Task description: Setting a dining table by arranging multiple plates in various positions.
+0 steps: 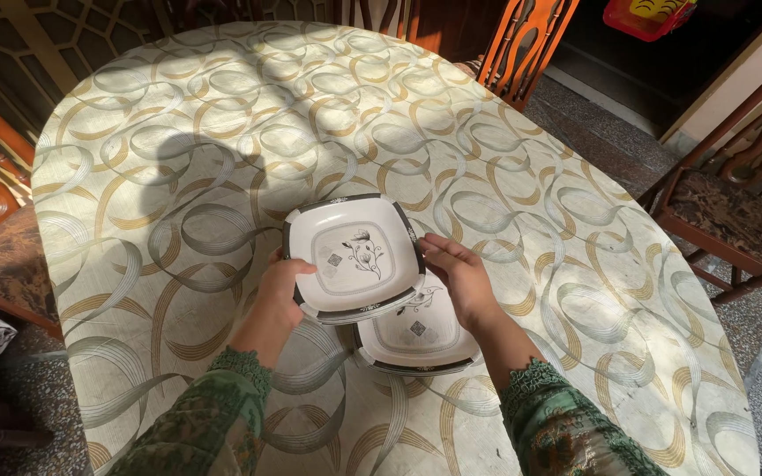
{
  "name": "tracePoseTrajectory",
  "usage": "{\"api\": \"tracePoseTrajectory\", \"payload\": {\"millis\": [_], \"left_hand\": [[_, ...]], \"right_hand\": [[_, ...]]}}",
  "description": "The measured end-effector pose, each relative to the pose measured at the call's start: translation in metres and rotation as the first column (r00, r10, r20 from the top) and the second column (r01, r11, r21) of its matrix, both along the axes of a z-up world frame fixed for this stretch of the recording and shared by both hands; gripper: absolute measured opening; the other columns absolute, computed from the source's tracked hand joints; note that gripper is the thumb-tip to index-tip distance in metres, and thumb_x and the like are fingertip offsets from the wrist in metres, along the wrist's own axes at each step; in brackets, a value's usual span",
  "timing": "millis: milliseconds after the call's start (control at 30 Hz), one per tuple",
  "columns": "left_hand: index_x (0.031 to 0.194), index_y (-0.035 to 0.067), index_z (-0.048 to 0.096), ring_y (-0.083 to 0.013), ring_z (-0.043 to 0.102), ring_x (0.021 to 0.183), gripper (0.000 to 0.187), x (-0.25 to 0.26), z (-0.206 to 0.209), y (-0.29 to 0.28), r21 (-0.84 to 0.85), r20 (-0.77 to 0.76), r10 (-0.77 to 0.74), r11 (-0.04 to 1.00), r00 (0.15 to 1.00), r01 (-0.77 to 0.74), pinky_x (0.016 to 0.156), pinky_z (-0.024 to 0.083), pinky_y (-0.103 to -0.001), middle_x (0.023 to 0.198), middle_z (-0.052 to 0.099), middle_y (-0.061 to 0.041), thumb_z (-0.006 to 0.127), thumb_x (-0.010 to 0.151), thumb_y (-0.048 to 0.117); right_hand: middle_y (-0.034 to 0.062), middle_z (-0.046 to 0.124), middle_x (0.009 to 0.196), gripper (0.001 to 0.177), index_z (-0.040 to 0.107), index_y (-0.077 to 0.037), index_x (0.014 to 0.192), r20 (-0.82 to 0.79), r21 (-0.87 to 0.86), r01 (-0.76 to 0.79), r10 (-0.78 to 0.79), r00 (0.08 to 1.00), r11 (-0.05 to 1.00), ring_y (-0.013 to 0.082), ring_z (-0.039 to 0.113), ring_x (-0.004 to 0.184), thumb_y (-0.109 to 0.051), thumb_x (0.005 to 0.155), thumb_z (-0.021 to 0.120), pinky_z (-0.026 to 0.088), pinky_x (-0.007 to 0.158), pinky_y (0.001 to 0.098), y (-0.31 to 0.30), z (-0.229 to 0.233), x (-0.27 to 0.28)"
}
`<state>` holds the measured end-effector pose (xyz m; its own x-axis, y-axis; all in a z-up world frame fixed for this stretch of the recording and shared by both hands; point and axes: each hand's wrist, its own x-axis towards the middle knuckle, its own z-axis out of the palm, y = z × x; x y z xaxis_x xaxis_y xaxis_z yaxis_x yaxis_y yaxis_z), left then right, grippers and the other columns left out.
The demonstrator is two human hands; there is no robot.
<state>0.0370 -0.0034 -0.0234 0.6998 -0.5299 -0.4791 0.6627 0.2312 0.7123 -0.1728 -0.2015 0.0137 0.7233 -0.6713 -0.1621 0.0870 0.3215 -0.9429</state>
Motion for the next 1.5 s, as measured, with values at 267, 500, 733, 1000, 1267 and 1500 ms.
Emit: {"api": "tracePoseTrajectory", "payload": {"millis": [267,500,733,1000,1267,1500], "left_hand": [[0.157,0.03,0.034,-0.0327,0.053,0.132,0.093,0.049,-0.047,-0.026,-0.093,-0.019,0.315,0.945,0.949,-0.315,0.103,0.05,-0.053,0.149,0.051,-0.007,0.054,0.076,-0.013],[0.158,0.034,0.029,-0.0288,0.05,0.135,0.098,0.087,-0.109,-0.081,-0.066,-0.076,0.436,0.895,0.897,-0.441,0.106,0.046,-0.05,0.153,0.048,-0.005,0.054,0.077,-0.016],[0.16,0.028,0.024,-0.0323,0.049,0.134,0.101,0.078,-0.097,-0.113,-0.054,-0.014,0.424,0.904,0.905,-0.424,0.108,0.045,-0.051,0.153,0.045,-0.009,0.049,0.073,-0.017],[0.149,-0.003,0.05,-0.0339,0.049,0.136,0.077,0.055,-0.112,-0.125,0.428,-0.036,-0.102,0.897,0.994,0.108,0.111,0.037,-0.048,0.146,0.053,-0.019,0.075,0.078,0.017],[0.158,0.009,0.024,-0.0273,0.043,0.14,0.086,-0.062,-0.103,-0.073,0.437,0.523,-0.343,0.894,0.78,0.1,0.112,0.036,-0.036,0.157,0.039,-0.015,0.07,0.087,0.02],[0.163,0.023,0.026,-0.0263,0.053,0.137,0.085,-0.084,-0.036,-0.042,0.278,0.251,-0.328,0.926,0.911,0.257,0.11,0.041,-0.038,0.157,0.048,-0.01,0.058,0.084,0.02]], "right_hand": [[0.0112,0.067,0.136,0.049,0.064,-0.005,0.136,-0.286,-0.351,0.04,-0.147,0.947,0.935,0.0221,0.058,0.124,-0.002,0.087,0.066,0.046,0.104,0.0331,-0.017,-0.075,-0.014],[0.0094,0.065,0.141,0.051,0.067,-0.016,0.13,-0.426,-0.874,-0.224,-0.458,0.78,0.43,0.0308,0.05,0.139,-0.008,0.079,0.072,0.039,0.116,0.0411,-0.023,-0.095,-0.03],[0.0068,0.04,0.157,0.065,0.055,-0.012,0.141,-0.483,-0.848,-0.245,-0.493,0.724,0.47,0.0356,0.043,0.14,-0.013,0.078,0.072,0.039,0.113,0.0436,-0.024,-0.111,-0.035],[0.0053,0.037,0.161,0.068,0.046,-0.007,0.148,-0.469,-0.883,-0.334,-0.597,0.65,0.33,0.0358,0.045,0.139,-0.007,0.082,0.062,0.043,0.112,0.0438,-0.021,-0.123,-0.036],[0.0218,0.067,0.139,0.073,0.045,-0.007,0.157,-0.529,-0.204,0.146,-0.234,0.816,0.968,0.0317,0.066,0.116,-0.005,0.087,0.063,0.053,0.096,0.0373,-0.047,-0.114,-0.061],[0.0145,0.057,0.148,0.094,0.025,-0.024,0.164,-0.481,-0.125,0.119,-0.165,0.861,0.985,0.0324,0.058,0.125,-0.005,0.078,0.055,0.049,0.097,0.0347,-0.014,-0.105,-0.072]]}}
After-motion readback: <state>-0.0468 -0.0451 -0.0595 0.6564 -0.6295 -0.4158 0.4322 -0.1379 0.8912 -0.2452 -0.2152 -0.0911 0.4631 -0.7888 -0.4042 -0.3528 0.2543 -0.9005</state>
